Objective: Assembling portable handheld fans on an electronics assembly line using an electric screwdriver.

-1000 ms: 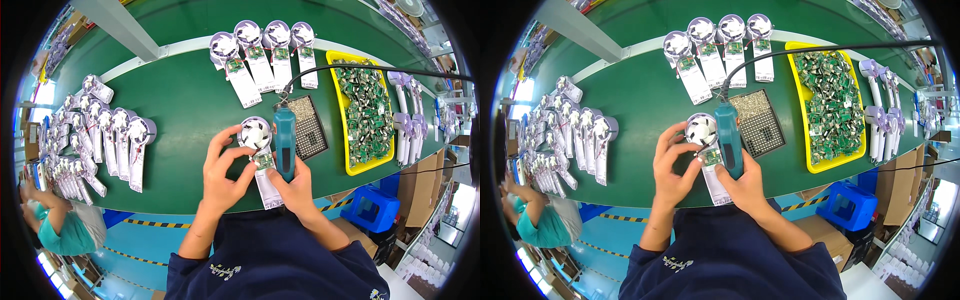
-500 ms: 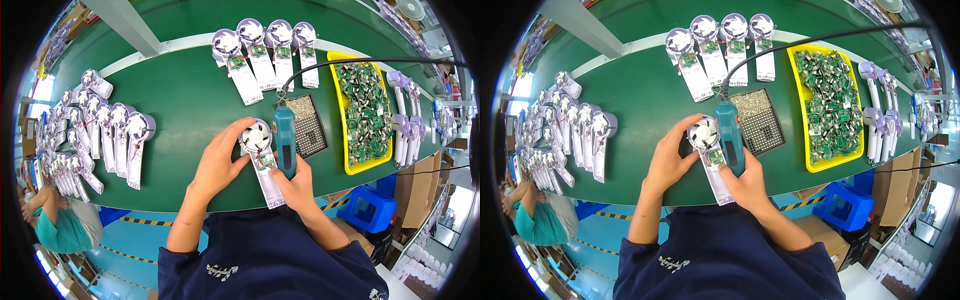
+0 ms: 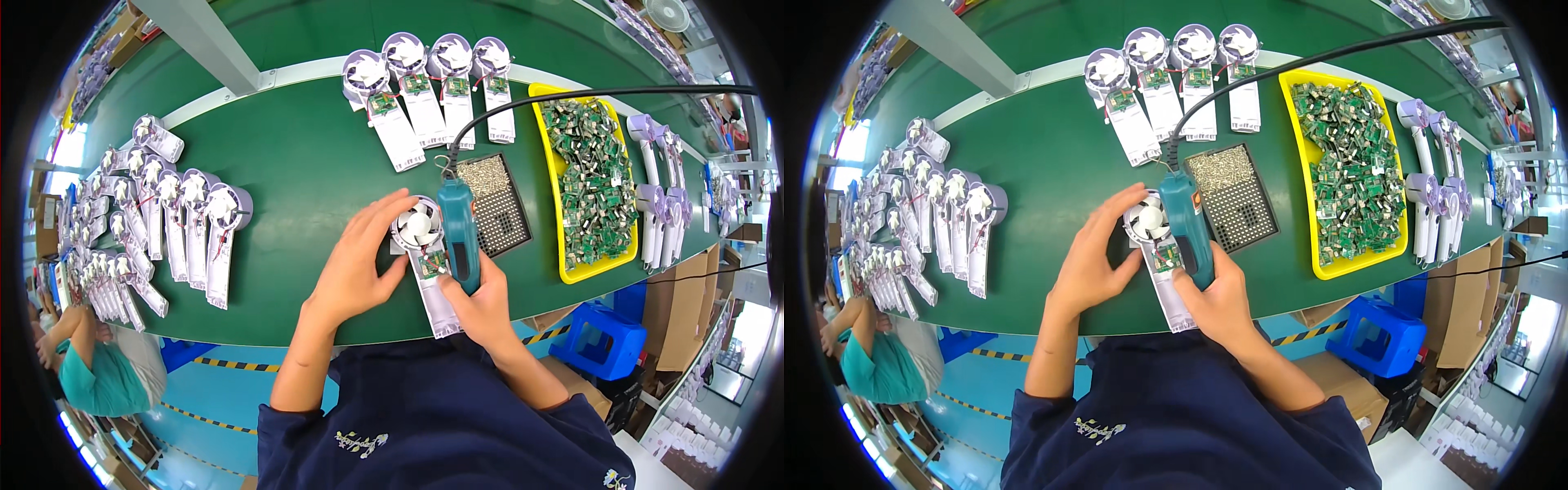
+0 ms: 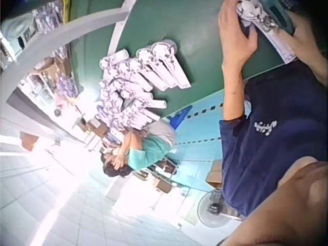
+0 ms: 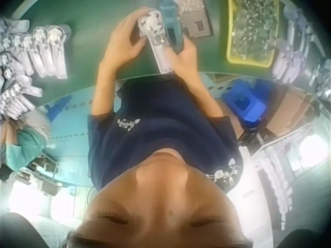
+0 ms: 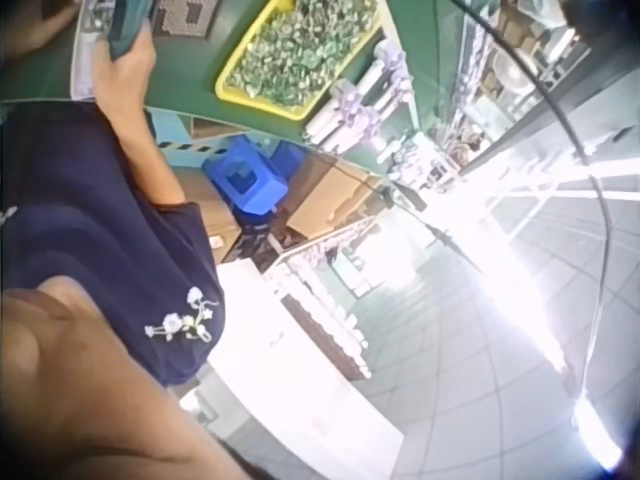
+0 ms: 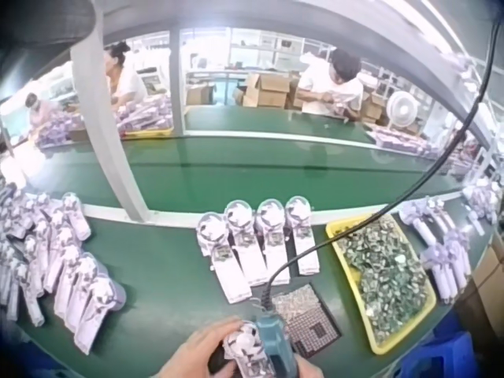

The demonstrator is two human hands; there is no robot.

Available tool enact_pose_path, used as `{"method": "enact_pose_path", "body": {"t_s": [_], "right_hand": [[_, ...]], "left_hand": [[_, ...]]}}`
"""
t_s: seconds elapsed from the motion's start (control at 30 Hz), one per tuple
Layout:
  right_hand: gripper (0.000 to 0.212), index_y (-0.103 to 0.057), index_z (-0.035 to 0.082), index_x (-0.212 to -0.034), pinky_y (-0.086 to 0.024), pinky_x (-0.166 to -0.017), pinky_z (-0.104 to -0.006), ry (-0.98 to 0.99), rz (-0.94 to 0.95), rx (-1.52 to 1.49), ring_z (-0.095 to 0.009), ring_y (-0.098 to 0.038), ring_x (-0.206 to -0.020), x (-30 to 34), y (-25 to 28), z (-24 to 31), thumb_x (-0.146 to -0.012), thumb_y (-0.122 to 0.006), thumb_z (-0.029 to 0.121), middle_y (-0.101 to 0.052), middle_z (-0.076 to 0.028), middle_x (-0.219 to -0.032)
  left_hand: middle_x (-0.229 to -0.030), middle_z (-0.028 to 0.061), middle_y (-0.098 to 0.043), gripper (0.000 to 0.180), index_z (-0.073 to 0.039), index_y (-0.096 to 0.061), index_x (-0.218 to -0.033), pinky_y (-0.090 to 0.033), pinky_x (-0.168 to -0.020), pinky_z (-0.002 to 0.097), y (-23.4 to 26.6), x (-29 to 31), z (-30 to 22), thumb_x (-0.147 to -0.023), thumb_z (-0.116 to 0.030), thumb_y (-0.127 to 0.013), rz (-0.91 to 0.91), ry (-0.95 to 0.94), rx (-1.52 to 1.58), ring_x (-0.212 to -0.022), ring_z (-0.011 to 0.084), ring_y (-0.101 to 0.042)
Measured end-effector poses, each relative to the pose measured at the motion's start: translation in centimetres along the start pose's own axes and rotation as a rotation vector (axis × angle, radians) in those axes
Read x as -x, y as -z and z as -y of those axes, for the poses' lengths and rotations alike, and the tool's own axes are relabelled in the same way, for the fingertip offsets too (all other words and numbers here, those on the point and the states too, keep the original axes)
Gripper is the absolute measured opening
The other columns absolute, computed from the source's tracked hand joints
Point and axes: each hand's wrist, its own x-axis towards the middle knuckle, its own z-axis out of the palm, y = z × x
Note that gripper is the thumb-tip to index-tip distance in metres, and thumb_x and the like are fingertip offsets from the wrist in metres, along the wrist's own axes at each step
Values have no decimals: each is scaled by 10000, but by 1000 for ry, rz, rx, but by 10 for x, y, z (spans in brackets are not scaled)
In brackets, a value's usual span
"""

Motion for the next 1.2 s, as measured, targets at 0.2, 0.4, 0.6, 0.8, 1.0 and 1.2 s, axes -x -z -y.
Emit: {"method": "enact_pose_path", "body": {"t_s": [0.2,0.4,0.6,0.8,1.0,1.2], "right_hand": [[269,-603,-47,-1090,-494,-719,-277,2,9,-42,-86,-580,-789,0,0,-2,-846,-658,53,-662,-58,-882],[262,-606,-45,-1086,-495,-722,-273,11,-21,-22,-86,-583,-791,1,-1,-6,-847,-653,51,-662,-59,-884],[261,-605,-50,-1067,-480,-715,-236,-31,15,-111,-56,-563,-800,1,0,0,-822,-667,14,-645,-31,-924],[289,-594,-50,-1073,-499,-689,-292,-18,18,54,-100,-589,-755,3,6,6,-833,-677,89,-664,-93,-839],[275,-597,-44,-1069,-497,-694,-293,-35,37,64,-102,-589,-759,4,9,13,-839,-672,88,-666,-91,-849],[266,-601,-29,-1100,-494,-717,-281,-58,52,-35,-92,-582,-788,2,8,10,-857,-660,61,-667,-60,-896]], "left_hand": [[-1117,95,-575,392,-79,-712,-1066,-462,-910,408,-2,9,-12,-685,-22,-783,-141,-175,-44,-1068,307,-547],[-885,47,-572,221,-60,-739,-911,-449,-779,358,-16,12,-8,-701,-8,-783,-222,-142,-54,-918,258,-532],[-954,65,-573,166,-57,-694,-899,-441,-789,369,-28,22,-9,-751,-2,-745,-281,-60,-31,-931,270,-526],[-1127,134,-553,113,-18,-632,-930,-456,-868,360,-34,19,-11,-829,16,-671,-314,-103,-109,-1007,274,-532],[-1162,152,-562,152,-24,-633,-918,-466,-877,379,-36,19,-7,-789,31,-690,-345,-88,-76,-1025,323,-546],[-1222,161,-578,131,-37,-664,-910,-460,-894,403,-31,19,-5,-790,-2,-703,-294,-101,-29,-1075,331,-546]]}}
